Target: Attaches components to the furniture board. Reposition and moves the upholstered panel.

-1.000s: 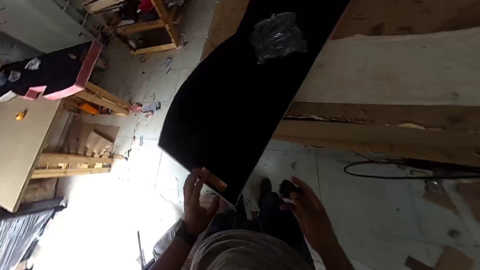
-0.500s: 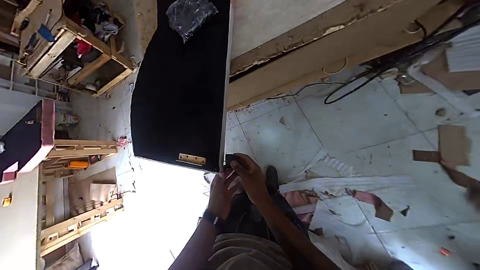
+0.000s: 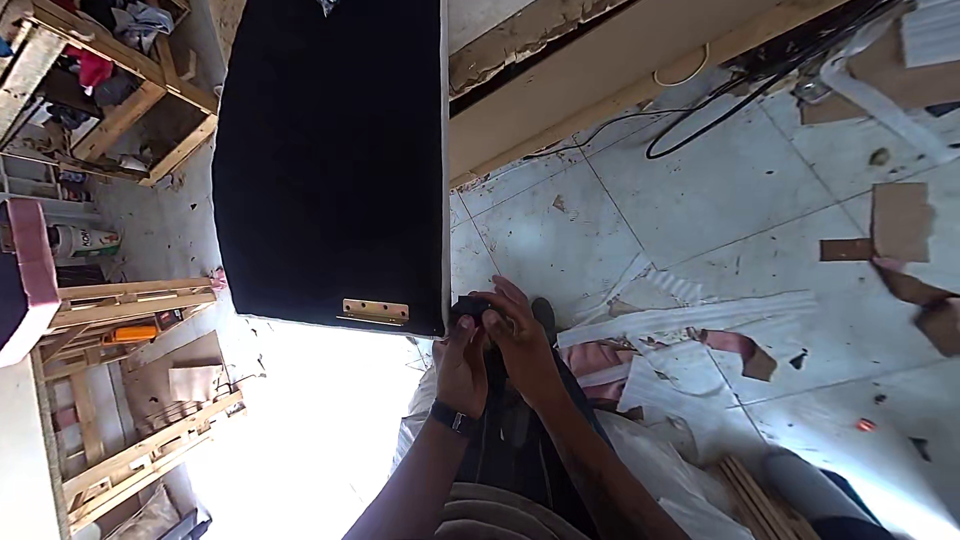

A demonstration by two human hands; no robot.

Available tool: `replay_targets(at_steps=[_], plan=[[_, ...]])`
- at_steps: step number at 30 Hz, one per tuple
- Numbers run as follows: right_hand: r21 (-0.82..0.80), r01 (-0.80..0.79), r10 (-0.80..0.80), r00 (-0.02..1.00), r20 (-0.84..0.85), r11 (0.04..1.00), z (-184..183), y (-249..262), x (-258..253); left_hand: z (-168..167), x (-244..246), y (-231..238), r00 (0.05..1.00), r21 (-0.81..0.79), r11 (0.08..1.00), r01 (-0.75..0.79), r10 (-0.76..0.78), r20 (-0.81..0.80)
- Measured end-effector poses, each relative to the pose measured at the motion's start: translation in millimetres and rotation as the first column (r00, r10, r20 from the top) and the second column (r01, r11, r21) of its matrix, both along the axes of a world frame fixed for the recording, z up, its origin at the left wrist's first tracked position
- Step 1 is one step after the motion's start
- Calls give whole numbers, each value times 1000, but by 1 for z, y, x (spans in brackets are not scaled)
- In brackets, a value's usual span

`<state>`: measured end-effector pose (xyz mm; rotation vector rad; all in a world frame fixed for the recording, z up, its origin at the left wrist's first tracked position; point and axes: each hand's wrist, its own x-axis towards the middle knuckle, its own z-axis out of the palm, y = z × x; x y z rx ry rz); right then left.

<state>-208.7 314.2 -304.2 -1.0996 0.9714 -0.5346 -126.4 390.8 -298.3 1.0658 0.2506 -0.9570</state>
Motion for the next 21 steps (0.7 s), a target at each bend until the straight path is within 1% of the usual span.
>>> replay_targets(at_steps=[1, 2, 3, 4, 5, 6, 7, 8, 9, 10, 11, 12, 13, 14, 15, 16, 17, 19, 20, 21], plan=[[-46, 23, -21, 999, 42, 999, -5, -10, -12, -2, 0, -1, 1000, -9, 1000, 4, -4, 9], [-82, 100, -92, 990, 103, 992, -11, -27, -32, -3, -1, -4, 1000, -7, 1000, 1, -1, 14], [-101, 196, -180, 972, 153, 975, -16, -48, -63, -2, -2, -4, 1000, 10, 1000, -2, 1, 18], [-128, 298, -272, 944, 187, 946, -18, -71, -101, -1, -3, -2, 1000, 27, 1000, -1, 0, 25], [-166, 411, -378, 905, 196, 896, -19, -96, -136, 0, -1, -1, 999, 37, 999, 2, -3, 40], [-227, 518, -482, 854, 194, 825, -21, -115, -155, 0, 3, 0, 998, 44, 999, 13, -16, 68], [-289, 592, -559, 806, 197, 752, -21, -121, -149, 1, 8, 1, 993, 58, 997, 43, -49, 109], [-356, 633, -630, 764, 143, 687, -16, -117, -120, 1, 8, 0, 985, 81, 993, 85, -96, 146], [-377, 657, -687, 723, 73, 653, -10, -105, -72, 0, 3, -3, 982, 92, 990, 104, -117, 149], [-283, 677, -701, 712, 22, 679, -7, -84, -14, 0, 2, -4, 985, 95, 990, 100, -112, 135], [-161, 667, -676, 737, 0, 727, -8, -60, 35, 4, 6, 2, 987, 114, 990, 89, -103, 126], [-43, 577, -575, 816, 58, 816, -12, -46, 58, 8, 15, 8, 988, 118, 990, 76, -91, 124], [26, 452, -450, 877, 171, 892, -20, -51, 57, 8, 25, 11, 988, 104, 992, 68, -81, 130], [29, 355, -350, 903, 249, 935, -26, -65, 39, 5, 29, 13, 988, 89, 994, 67, -78, 130], [11, 273, -265, 923, 279, 962, -25, -74, 14, 4, 29, 17, 989, 86, 993, 75, -85, 121], [-23, 179, -166, 947, 275, 984, -20, -72, -7, 4, 29, 19, 990, 87, 993, 83, -92, 109], [-62, 52, -36, 972, 232, 997, -14, -63, -16, 4, 30, 17, 991, 92, 993, 79, -88, 103], [-119, -198, 212, 969, 124, 973, -10, -32, -6, 7, 28, 14, 994, 127, 991, 31, -43, 96], [-127, -259, 273, 956, 106, 957, -11, -19, 4, 8, 26, 11, 995, 162, 987, -10, -6, 97], [-123, -280, 293, 951, 103, 952, -13, -11, 12, 9, 24, 10, 995, 185, 982, -39, 21, 96]])
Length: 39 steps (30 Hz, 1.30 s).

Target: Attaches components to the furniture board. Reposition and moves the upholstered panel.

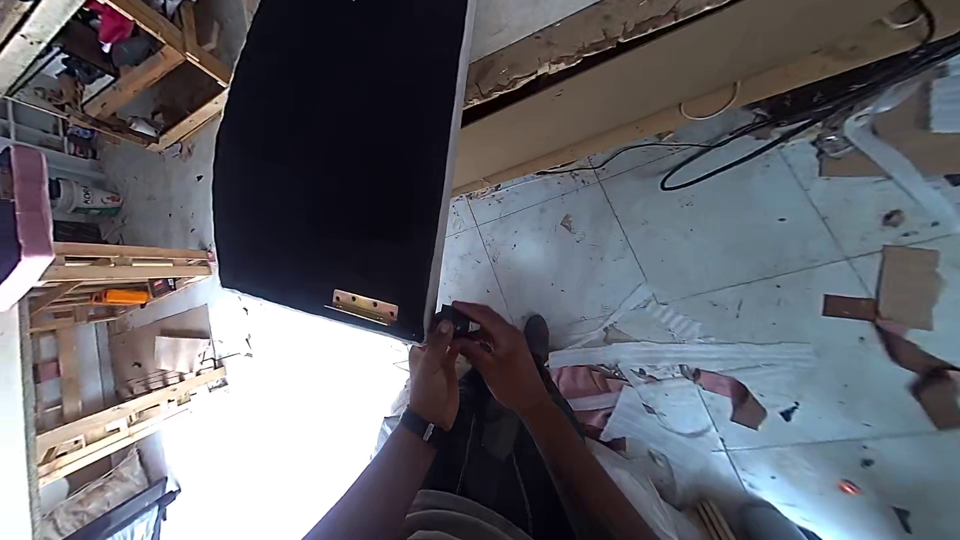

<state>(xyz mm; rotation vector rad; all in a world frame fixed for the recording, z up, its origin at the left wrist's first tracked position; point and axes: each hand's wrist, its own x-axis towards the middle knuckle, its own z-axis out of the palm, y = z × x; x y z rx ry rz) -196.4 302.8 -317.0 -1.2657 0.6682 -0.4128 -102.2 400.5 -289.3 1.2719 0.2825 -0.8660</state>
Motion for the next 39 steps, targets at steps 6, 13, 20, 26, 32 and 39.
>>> replay_targets(at_steps=[6, 13, 20, 26, 32, 39], plan=[[163, -94, 131, 964, -232, 982, -1, 0, 20, -2, 4, 11, 999, -130, 991, 20, -24, -28], [189, -98, 110, 992, -54, 977, 12, -5, 3, -1, 12, 27, 997, -238, 969, 71, -72, 5], [212, -134, 166, 975, -144, 968, 18, -7, 13, 1, 27, 40, 989, -147, 984, 101, -84, 120], [406, -113, 226, 944, -241, 907, 17, -13, 37, 3, 31, 42, 978, -35, 992, 122, -115, 172], [234, -139, 159, 985, -70, 962, 19, -11, 20, 8, 39, 40, 978, -1, 989, 146, -144, 148], [272, -140, 179, 976, -125, 952, 22, -4, 25, 8, 42, 40, 975, 43, 983, 181, -185, 124]])
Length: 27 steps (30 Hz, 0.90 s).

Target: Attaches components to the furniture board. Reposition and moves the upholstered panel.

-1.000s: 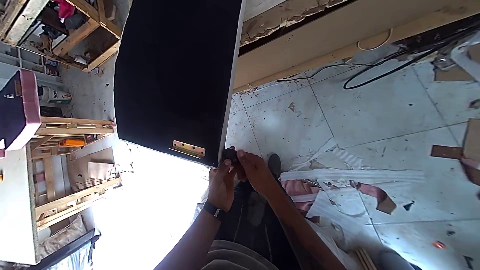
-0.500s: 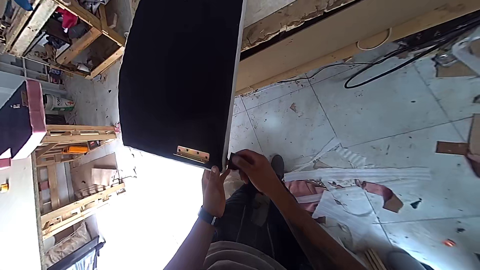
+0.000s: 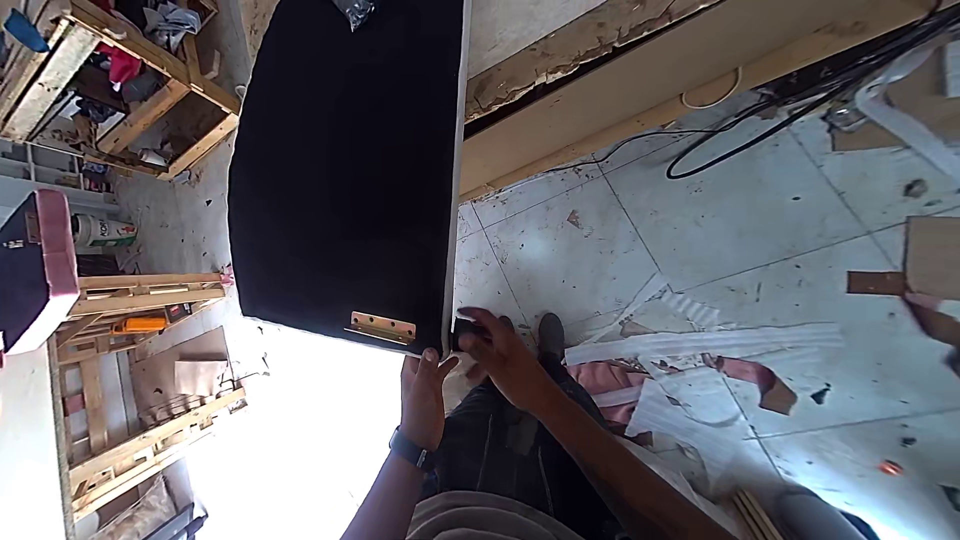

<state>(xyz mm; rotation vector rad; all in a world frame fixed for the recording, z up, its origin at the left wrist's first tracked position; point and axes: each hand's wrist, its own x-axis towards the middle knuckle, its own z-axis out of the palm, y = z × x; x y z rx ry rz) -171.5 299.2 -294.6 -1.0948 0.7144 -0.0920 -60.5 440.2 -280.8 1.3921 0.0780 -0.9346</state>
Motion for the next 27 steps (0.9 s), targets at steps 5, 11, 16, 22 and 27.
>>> replay_targets(at_steps=[5, 11, 16, 22, 27], plan=[[200, 118, -114, 993, -32, 973, 1, 8, 13, -1, 0, -2, 1000, -4, 1000, 3, -3, 21], [11, 139, -139, 984, 114, 990, -7, 11, -8, 2, 2, -3, 1000, -12, 1000, 19, -19, 2], [117, 40, -31, 997, -77, 992, -5, 1, 13, -4, 2, 3, 1000, -6, 1000, 28, -28, 5], [108, 128, -134, 989, 58, 986, -8, 7, 5, -3, 6, 2, 998, -12, 998, 57, -57, -21], [42, 22, -23, 1000, 13, 999, -7, -2, 6, -1, 9, 1, 998, -12, 998, 58, -58, -30]])
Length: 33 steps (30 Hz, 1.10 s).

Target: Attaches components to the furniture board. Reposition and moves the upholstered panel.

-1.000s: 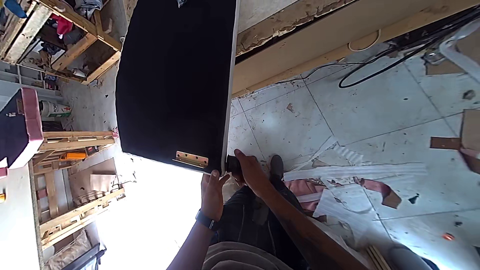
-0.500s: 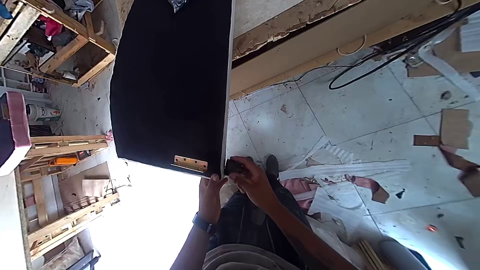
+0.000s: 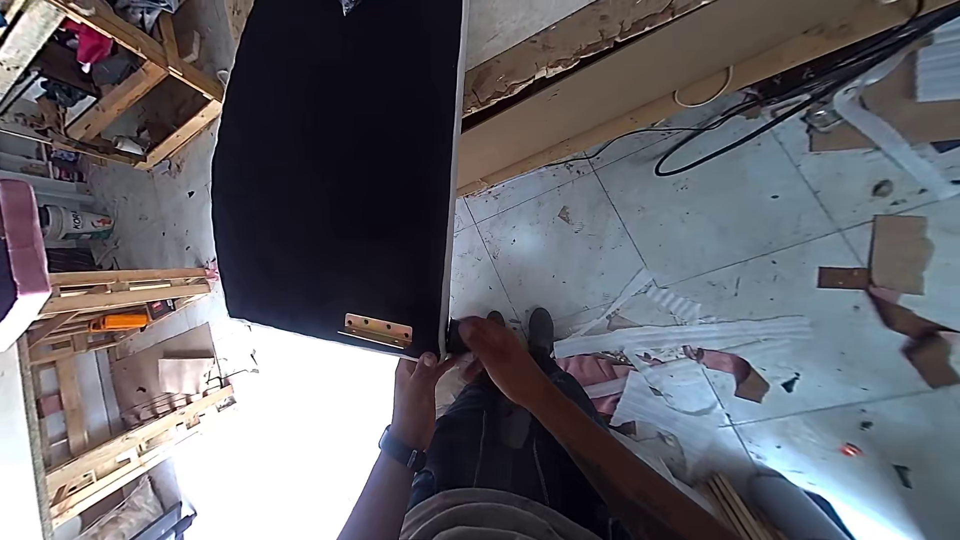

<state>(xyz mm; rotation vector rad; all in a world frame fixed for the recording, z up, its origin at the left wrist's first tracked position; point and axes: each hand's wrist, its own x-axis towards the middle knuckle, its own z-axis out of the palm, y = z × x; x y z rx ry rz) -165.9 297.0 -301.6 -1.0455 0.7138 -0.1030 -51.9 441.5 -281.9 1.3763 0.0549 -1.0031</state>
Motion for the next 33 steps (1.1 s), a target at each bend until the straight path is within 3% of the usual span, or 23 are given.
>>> replay_targets(at_steps=[3, 5, 7, 10, 12, 14, 15, 17, 20, 22, 24, 26, 31, 33], plan=[[-110, 90, -72, 986, 152, 990, -8, 5, -6, -1, 2, -3, 1000, -22, 999, 26, -27, -13], [-62, 118, -114, 992, 57, 991, -7, 7, 6, -3, 3, 0, 1000, -24, 999, 23, -24, -11], [0, 35, -35, 997, -64, 999, -2, 1, 16, -4, 2, 0, 1000, -23, 1000, 20, -20, -9], [-151, -67, 69, 998, 10, 986, -2, -3, -1, 0, 3, -1, 999, -35, 999, 33, -33, -22], [-274, -47, 64, 996, 54, 960, -9, 0, -9, 2, 4, -5, 999, -47, 998, 45, -47, -24], [-215, 18, -12, 1000, 29, 976, -12, 7, -4, 2, 3, 0, 999, -43, 998, 34, -35, -25], [-110, 35, -33, 999, 21, 993, -12, 7, 5, 0, 4, -1, 999, -46, 999, 27, -28, -17], [1, -58, 58, 998, -26, 998, -6, 0, 8, 0, 3, 2, 1000, -33, 999, 18, -18, -15], [-196, -133, 134, 991, -8, 972, 0, -7, -8, 4, 3, 1, 999, -23, 999, 37, -38, -23], [-260, -44, 56, 998, 41, 965, 0, -4, -7, 2, 3, -2, 999, -49, 998, 29, -31, -29], [-99, 27, -26, 999, 20, 995, -1, 1, 3, 0, 2, 2, 999, -60, 998, 26, -28, -23], [37, -68, 71, 995, -69, 997, 4, -5, 13, -1, 1, 4, 1000, -65, 998, 22, -23, -20], [-348, -49, 52, 999, -1, 936, 5, 0, -8, 4, -5, -5, 993, -97, 993, -73, 63, -98], [-357, 19, -25, 1000, -12, 934, -2, 7, -2, 4, -9, -3, 988, -139, 984, -108, 90, -128]])
